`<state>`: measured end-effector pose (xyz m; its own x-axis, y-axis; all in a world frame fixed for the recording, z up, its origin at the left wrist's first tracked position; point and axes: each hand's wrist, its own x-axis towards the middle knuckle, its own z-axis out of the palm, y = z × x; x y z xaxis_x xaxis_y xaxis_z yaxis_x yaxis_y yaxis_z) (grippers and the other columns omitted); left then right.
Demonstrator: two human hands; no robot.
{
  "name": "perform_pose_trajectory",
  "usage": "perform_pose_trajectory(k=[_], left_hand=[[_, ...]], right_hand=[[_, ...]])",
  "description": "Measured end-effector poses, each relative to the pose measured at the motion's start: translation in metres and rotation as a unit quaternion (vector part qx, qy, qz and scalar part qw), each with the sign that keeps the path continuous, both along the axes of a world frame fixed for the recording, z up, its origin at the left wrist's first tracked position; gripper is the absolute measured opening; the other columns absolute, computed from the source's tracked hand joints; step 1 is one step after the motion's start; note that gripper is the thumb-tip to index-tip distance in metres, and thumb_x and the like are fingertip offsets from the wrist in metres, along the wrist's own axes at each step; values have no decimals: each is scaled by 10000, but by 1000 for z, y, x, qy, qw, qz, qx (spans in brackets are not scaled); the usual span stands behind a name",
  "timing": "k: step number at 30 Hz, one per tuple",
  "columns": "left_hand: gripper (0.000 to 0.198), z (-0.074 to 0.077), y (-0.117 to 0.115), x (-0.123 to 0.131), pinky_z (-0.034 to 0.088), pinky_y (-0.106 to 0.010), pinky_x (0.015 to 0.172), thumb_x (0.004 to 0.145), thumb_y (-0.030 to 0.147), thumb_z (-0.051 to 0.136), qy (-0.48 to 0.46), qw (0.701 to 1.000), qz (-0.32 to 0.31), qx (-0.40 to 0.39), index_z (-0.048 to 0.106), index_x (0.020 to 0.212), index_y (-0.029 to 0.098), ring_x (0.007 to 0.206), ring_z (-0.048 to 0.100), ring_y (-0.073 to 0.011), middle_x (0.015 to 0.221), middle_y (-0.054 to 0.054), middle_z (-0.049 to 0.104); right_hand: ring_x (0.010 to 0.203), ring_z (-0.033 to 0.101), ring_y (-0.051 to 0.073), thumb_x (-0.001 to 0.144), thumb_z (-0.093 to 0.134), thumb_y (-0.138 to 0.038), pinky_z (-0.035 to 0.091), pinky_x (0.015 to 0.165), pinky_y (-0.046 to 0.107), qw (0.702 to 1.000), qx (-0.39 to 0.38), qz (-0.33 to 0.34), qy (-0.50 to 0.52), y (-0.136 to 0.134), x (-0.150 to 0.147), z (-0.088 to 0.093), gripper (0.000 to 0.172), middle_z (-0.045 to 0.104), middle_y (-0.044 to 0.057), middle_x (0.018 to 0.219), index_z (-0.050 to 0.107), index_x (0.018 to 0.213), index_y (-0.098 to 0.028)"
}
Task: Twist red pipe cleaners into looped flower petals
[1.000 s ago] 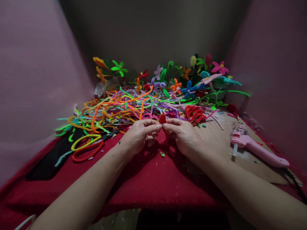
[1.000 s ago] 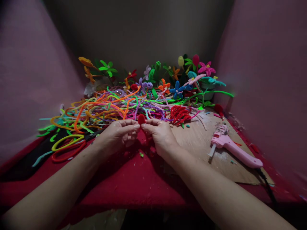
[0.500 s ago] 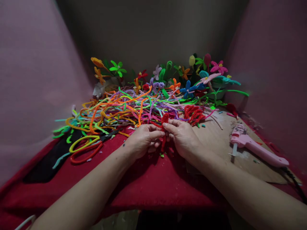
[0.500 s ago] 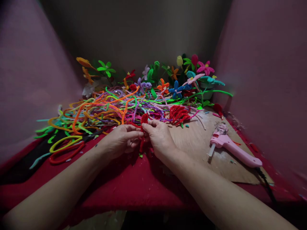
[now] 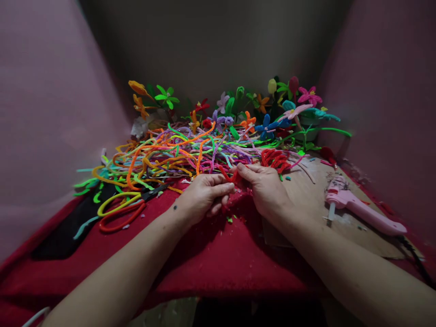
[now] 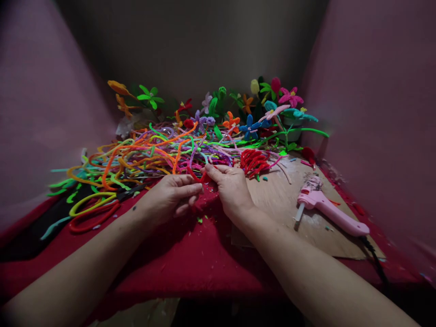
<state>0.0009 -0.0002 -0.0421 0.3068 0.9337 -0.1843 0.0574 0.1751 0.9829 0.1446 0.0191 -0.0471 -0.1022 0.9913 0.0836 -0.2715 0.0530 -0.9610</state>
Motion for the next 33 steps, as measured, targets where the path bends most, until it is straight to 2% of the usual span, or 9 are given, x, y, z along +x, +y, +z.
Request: perform_pose_trajectory(k=[4,8,14,18,22,24,27,30,33], left_hand=[[239,2,0,-2,194,-156,264,696,292,646,-27,997,-11,-66,480,587,160,256,257,-14,418,66,457],[216,5,-2,-4,203,-144,257,709,276,640,-44,995,-20,-86,484,612,163,260,236,-10,427,75,459],[226,2,-3,-4,212,-150,269,704,312,648,-47,996,-16,-68,487,643,165,267,258,-10,458,73,478],[244,2,-4,-2,190,-168,289,710,381,640,10,1000,4,0,533,694,162,290,330,-26,516,29,561],[207,5,-4,2,195,-175,331,715,323,639,35,997,42,46,569,643,143,318,318,-33,408,48,470],[197,6,-4,4,189,-174,344,713,285,638,24,997,51,47,560,607,138,326,311,-31,388,52,445],[168,7,-4,4,206,-168,354,687,257,658,-13,999,43,22,557,624,139,342,343,-29,457,36,515],[156,5,-2,3,184,-162,339,675,245,662,-52,998,23,-11,549,642,142,321,298,-15,479,41,520],[160,2,0,2,168,-167,325,689,254,651,-63,998,20,-6,548,645,140,308,275,-13,493,34,531]], right_hand=[[529,443,100,662,665,-329,354,519,246,998,36,-15,-55,0,4,3,205,554,-4,550,619,547,-166],[522,449,107,686,645,-323,359,523,252,997,42,-3,-65,1,5,2,237,546,2,519,606,510,-170],[508,453,104,684,646,-311,363,529,255,997,44,-11,-54,2,5,2,250,553,0,506,590,485,-169],[501,431,95,704,630,-332,341,522,253,997,41,5,-60,1,4,2,252,539,-10,517,602,520,-163],[473,399,83,725,615,-356,303,503,253,996,39,24,-71,1,3,-3,260,518,-19,493,634,566,-151],[464,386,79,733,611,-358,289,497,253,996,44,33,-68,2,3,-5,265,512,-22,483,638,573,-148],[463,390,79,717,628,-347,284,490,252,998,39,39,-41,3,3,-6,254,517,-22,487,618,552,-154],[459,404,81,680,657,-311,293,484,248,999,19,46,-17,4,4,-4,215,526,-20,484,609,538,-157],[465,426,84,674,662,-319,313,489,246,997,12,74,14,6,3,-5,199,550,-9,505,629,570,-152]])
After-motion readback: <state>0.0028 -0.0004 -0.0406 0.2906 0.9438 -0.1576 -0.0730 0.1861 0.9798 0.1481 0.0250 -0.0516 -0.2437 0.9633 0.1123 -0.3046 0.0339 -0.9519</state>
